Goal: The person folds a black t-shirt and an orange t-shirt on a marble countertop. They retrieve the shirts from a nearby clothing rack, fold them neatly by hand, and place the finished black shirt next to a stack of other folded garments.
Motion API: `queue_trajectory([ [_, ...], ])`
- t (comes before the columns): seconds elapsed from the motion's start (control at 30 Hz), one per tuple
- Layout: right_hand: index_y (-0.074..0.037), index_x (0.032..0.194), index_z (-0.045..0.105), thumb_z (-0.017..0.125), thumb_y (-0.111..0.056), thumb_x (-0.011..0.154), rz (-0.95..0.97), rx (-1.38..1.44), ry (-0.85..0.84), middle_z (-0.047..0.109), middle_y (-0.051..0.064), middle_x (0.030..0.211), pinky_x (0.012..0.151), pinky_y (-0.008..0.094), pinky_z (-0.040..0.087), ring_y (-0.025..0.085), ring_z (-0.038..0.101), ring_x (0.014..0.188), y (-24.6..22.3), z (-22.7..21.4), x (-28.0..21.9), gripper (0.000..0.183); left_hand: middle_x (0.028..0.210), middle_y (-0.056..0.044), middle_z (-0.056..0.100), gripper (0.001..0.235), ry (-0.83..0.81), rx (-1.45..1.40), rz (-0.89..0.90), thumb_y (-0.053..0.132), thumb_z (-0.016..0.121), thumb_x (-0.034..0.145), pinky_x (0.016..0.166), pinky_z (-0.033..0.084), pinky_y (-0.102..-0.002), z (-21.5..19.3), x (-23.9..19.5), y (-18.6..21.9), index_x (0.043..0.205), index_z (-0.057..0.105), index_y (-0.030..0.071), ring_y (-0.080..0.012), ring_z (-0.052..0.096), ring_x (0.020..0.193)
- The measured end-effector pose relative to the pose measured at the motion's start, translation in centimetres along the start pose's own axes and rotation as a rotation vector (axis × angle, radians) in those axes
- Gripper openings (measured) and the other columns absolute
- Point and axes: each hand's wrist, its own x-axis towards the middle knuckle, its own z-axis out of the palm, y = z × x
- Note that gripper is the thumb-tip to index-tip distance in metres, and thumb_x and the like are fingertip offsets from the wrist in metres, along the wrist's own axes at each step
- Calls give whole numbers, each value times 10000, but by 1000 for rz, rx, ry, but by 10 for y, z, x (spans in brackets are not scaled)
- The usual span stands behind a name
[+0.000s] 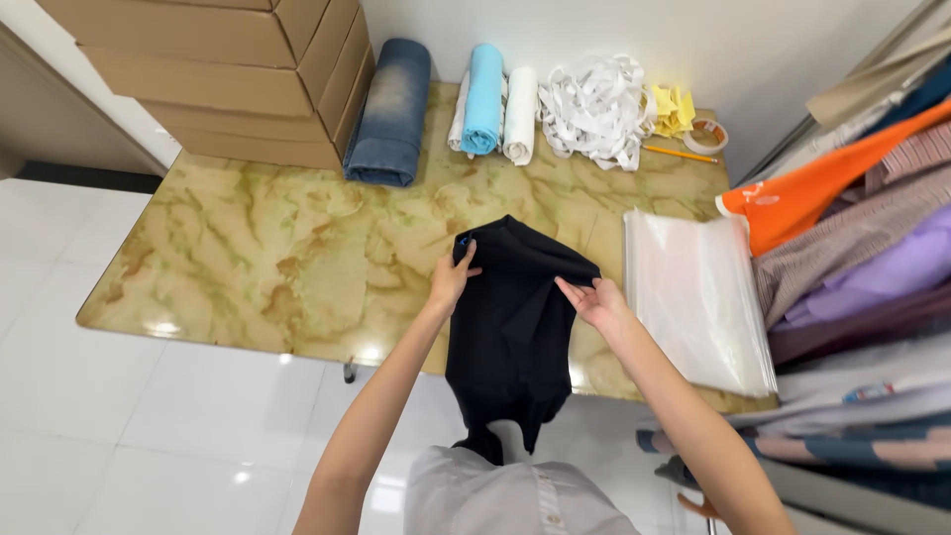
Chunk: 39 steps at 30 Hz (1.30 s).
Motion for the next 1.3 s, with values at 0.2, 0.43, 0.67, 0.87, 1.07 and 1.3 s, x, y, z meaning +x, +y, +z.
queue_trajectory([
  [0.2,45,1561,69,179,-257,1132,-30,-22,32,205,306,1589,1049,529,540,473,423,1381,-28,34,78,536,1378,-273,596,813,-17,-38,-41,604,670,953,961,526,-481,7,91,3,1458,514,-14,-316,713,1071],
  [0.43,91,1519,46,211,-274,1111,-118,-169,-10,232,329,1551,1057,537,562,460,515,1327,-49,92,122,572,1275,-260,663,707,21,19,93,501,690,977,916,564,-430,7,180,25,1415,562,-40,-300,728,1029],
  [0.67,-194,1545,133,560,-411,1039,-265,-824,-36,377,244,1548,1079,588,446,446,492,1355,-27,106,88,697,1501,-305,303,869,137,289,145,348,852,826,1114,451,-523,-6,217,-19,1508,376,97,-472,487,1337],
  [0.87,-171,1446,368,667,-384,985,-239,-1115,172,633,140,1332,1036,509,467,295,586,1275,-20,41,127,590,1288,-179,543,861,-40,643,-54,545,845,739,984,509,-526,28,201,-64,1384,495,95,-377,572,1245],
  [1.07,-118,1316,572,790,-392,891,-318,-1255,239,642,87,1214,857,395,555,222,670,1090,1,16,143,551,1364,-308,377,911,-54,785,-236,413,842,788,1006,455,-576,28,183,-56,1391,345,-55,-483,419,1323],
  [1.3,-113,1278,646,747,-498,923,-378,-1313,244,675,61,1093,760,303,536,169,689,975,11,10,147,534,1118,-360,662,682,-95,628,-244,223,786,834,710,601,-572,28,215,-122,1329,500,-149,-484,695,1010],
])
